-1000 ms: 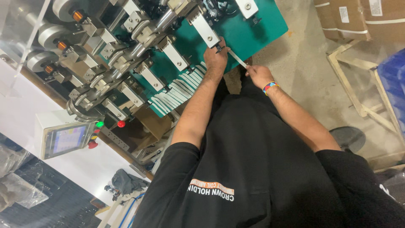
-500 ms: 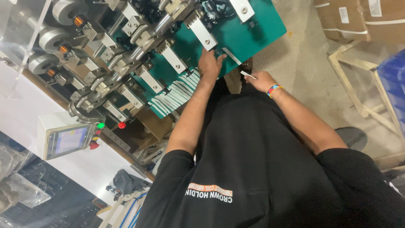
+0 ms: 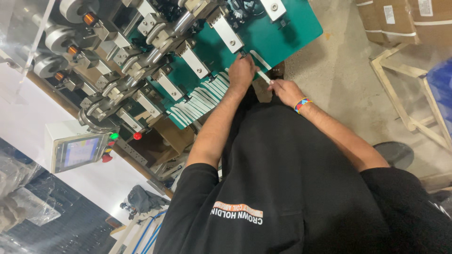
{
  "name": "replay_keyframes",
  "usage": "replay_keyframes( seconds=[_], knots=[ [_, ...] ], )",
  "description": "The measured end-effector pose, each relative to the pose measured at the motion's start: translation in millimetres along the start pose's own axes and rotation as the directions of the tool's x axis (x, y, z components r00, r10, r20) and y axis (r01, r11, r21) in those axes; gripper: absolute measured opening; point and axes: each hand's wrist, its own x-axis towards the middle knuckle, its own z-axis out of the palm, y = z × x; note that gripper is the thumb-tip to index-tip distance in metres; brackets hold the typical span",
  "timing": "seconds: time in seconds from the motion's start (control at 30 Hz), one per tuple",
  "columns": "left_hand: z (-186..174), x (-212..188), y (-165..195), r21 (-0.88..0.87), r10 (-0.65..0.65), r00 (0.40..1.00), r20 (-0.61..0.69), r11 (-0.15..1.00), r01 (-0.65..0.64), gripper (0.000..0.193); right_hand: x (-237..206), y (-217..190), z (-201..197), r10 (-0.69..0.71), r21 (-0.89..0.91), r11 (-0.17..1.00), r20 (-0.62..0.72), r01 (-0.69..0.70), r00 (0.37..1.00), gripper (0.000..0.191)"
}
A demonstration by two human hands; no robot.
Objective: The person trims material from small coil components with scissors, places the components into the stations of a multi-spindle machine, and pulls the machine lever to cycle it, repeating the trimming, loading, and lever-pulling cycle while occasionally pressing buttons on the control panel.
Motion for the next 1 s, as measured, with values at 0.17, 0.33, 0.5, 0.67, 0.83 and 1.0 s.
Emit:
replay_keyframes(
  seconds=[0.17,0.33,0.5,0.67,0.83,1.0],
  knots=[
    [-11.6,16.6,5.6,0.097,-0.019,0.993,-0.113,0.995,0.030,0.017,19.0,-11.3,0.5,0.065,0.049,0.997,-0.094,-0.060,0.994,0.043],
    [-7.6,15.6,1.8,0.099,-0.012,0.990,-0.140,0.995,0.026,0.022,49.7,-15.7,2.0,0.427,-0.249,0.881,0.048,-0.403,0.903,0.037],
    [-7.6,8.4,-10.1,0.032,-0.105,0.979,-0.176,0.993,0.112,0.047,39.6,-3.7,7.0,0.205,-0.452,0.878,0.062,-0.155,0.977,0.050],
    [-2.8,-26.9,-21.9,-0.201,-0.197,0.980,0.020,0.960,0.197,0.053,6.5,-0.5,4.7,-0.158,-0.104,0.980,0.084,0.167,0.984,0.039],
    [9.7,-44.9,-21.0,-0.338,-0.104,0.867,0.487,0.893,0.296,0.037,-2.3,-4.4,5.9,-0.338,-0.223,0.907,0.120,0.357,0.933,0.041],
    [-5.0,-13.0,-18.6,0.068,-0.152,0.980,0.129,0.987,0.145,0.028,0.7,-4.5,9.0,0.084,0.011,0.996,0.111,-0.085,0.990,0.037]
  ],
)
